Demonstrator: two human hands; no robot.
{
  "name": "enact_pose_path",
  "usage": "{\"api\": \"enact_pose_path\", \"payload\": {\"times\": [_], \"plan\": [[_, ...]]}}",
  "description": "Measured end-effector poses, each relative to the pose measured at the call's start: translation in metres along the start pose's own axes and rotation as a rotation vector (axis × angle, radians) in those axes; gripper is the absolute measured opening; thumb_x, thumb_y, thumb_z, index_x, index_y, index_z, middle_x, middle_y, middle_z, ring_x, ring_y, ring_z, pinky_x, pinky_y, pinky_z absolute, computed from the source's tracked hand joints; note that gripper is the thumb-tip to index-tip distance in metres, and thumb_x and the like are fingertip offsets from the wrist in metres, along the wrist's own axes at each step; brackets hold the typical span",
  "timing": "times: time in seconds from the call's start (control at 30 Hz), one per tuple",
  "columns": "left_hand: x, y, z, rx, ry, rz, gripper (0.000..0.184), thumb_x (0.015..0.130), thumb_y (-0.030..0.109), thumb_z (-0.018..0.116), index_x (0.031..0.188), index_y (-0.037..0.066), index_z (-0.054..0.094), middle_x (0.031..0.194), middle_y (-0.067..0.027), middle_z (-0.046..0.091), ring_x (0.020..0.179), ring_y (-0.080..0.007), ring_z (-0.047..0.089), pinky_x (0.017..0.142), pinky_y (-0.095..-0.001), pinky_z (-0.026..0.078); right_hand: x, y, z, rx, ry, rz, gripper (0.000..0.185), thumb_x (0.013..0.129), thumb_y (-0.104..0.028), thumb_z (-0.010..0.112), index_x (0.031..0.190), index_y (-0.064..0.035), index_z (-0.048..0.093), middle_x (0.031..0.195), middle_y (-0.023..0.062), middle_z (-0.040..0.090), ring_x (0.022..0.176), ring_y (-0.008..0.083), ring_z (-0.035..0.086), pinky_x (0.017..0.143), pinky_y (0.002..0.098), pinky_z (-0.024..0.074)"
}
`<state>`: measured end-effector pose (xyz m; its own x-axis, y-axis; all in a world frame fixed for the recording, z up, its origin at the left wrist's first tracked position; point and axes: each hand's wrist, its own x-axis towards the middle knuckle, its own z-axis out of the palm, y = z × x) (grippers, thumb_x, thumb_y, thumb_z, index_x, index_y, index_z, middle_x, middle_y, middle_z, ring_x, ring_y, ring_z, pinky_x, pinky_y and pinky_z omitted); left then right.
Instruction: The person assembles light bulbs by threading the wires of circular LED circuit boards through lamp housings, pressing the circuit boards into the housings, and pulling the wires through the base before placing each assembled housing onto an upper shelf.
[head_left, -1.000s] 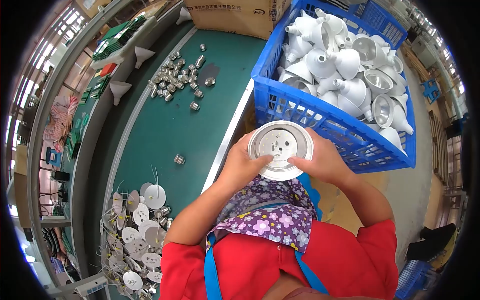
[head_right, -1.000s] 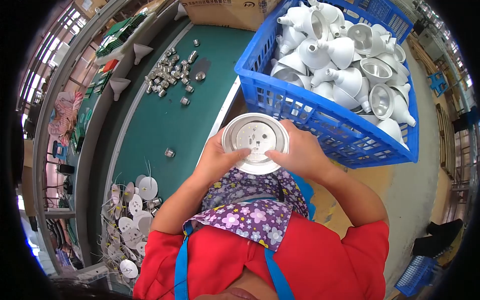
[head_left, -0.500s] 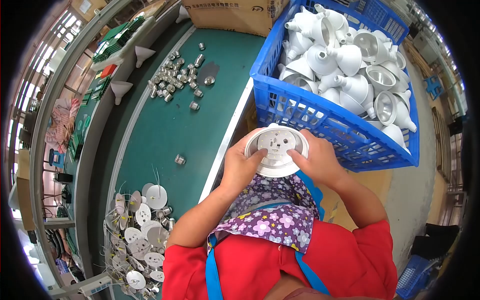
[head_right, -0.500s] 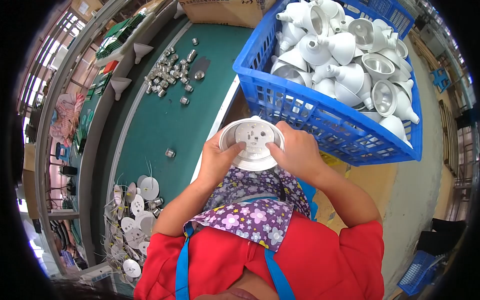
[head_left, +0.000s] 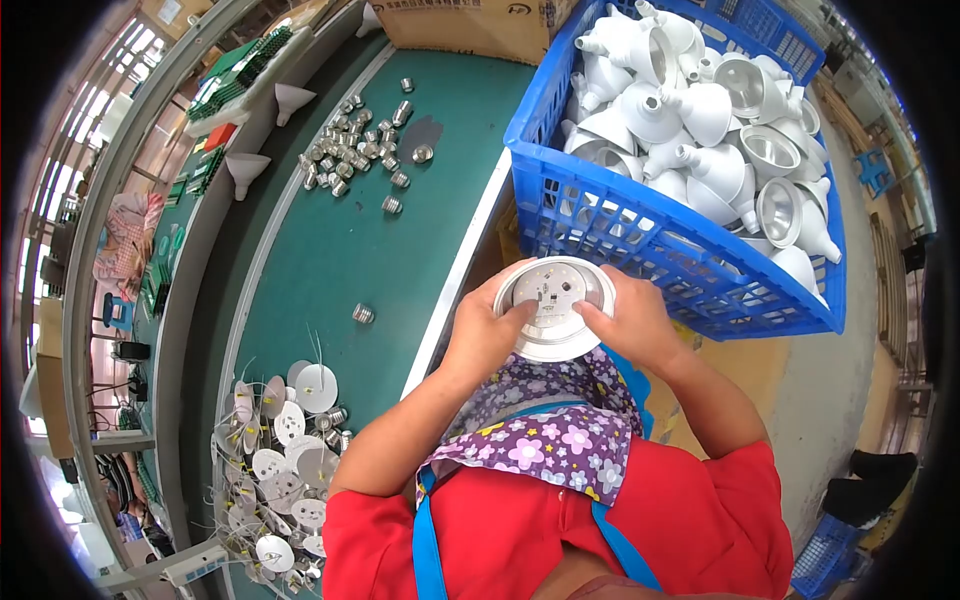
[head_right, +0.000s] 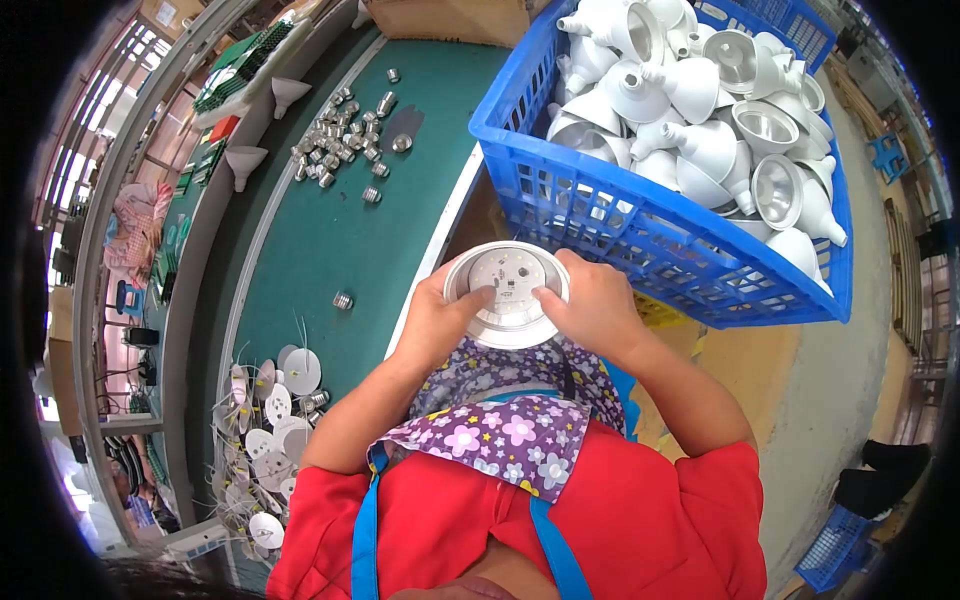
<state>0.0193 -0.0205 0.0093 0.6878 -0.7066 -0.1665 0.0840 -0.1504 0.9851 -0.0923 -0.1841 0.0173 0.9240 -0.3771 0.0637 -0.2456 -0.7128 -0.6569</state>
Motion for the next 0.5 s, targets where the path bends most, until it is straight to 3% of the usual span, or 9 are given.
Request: {"api": "enact_pose_path", "payload": {"times": [0.17, 0.27, 0.4, 0.47, 0.5], "plan": [[-0.003, 0.0, 0.003, 0.007, 0.028, 0.003, 0.04, 0.081, -0.004, 0.054, 0.12, 0.001, 0.055, 0.112, -0.0116, 0.062, 0.102, -0.0154, 0.058, 0.09, -0.0283, 0.044, -0.003, -0.003, -0.002, -0.035, -0.004, 0.011, 0.025, 0.076, -0.027, 0.064, 0.087, -0.0051, 0.056, 0.07, 0.0173, 0.063, 0.067, 0.0378, 0.061, 0.062, 0.0457, 0.0475], [-0.007, 0.0, 0.004, 0.071, 0.07, 0.165, 0.041, 0.079, -0.006, 0.054, 0.119, 0.004, 0.056, 0.113, -0.0136, 0.062, 0.102, -0.0187, 0.06, 0.089, -0.0286, 0.045, -0.007, -0.004, -0.002, 0.003, -0.011, -0.014, 0.031, 0.077, -0.029, 0.065, 0.092, -0.0053, 0.054, 0.074, 0.0173, 0.063, 0.07, 0.0378, 0.061, 0.064, 0.0454, 0.0471], [-0.018, 0.011, -0.006, 0.574, 0.132, 0.683, 0.047, 0.07, -0.008, 0.059, 0.115, 0.006, 0.059, 0.115, -0.0193, 0.059, 0.101, -0.0298, 0.061, 0.084, -0.0327, 0.05, -0.018, -0.007, -0.015, 0.105, -0.114, -0.19, 0.046, 0.075, -0.035, 0.069, 0.105, -0.0049, 0.051, 0.088, 0.0187, 0.061, 0.084, 0.0375, 0.059, 0.072, 0.043, 0.0455], [-0.023, 0.011, -0.014, 0.597, 0.091, 0.86, 0.044, 0.069, -0.005, 0.062, 0.112, 0.005, 0.062, 0.113, -0.0179, 0.061, 0.096, -0.0281, 0.064, 0.079, -0.0322, 0.053, -0.019, -0.004, -0.034, 0.197, -0.3, -0.324, 0.07, 0.069, -0.043, 0.072, 0.121, -0.0028, 0.047, 0.105, 0.0174, 0.057, 0.097, 0.0334, 0.055, 0.083, 0.0385, 0.0431], [-0.028, 0.014, -0.017, 0.629, 0.089, 0.918, 0.04, 0.067, -0.001, 0.066, 0.107, 0.004, 0.064, 0.111, -0.0171, 0.062, 0.093, -0.0264, 0.065, 0.076, -0.03, 0.054, -0.02, 0.001, -0.037, 0.386, -0.315, -0.258, 0.071, 0.072, -0.048, 0.067, 0.122, -0.0029, 0.047, 0.106, 0.0133, 0.057, 0.097, 0.0272, 0.055, 0.085, 0.0363, 0.0423]]}}
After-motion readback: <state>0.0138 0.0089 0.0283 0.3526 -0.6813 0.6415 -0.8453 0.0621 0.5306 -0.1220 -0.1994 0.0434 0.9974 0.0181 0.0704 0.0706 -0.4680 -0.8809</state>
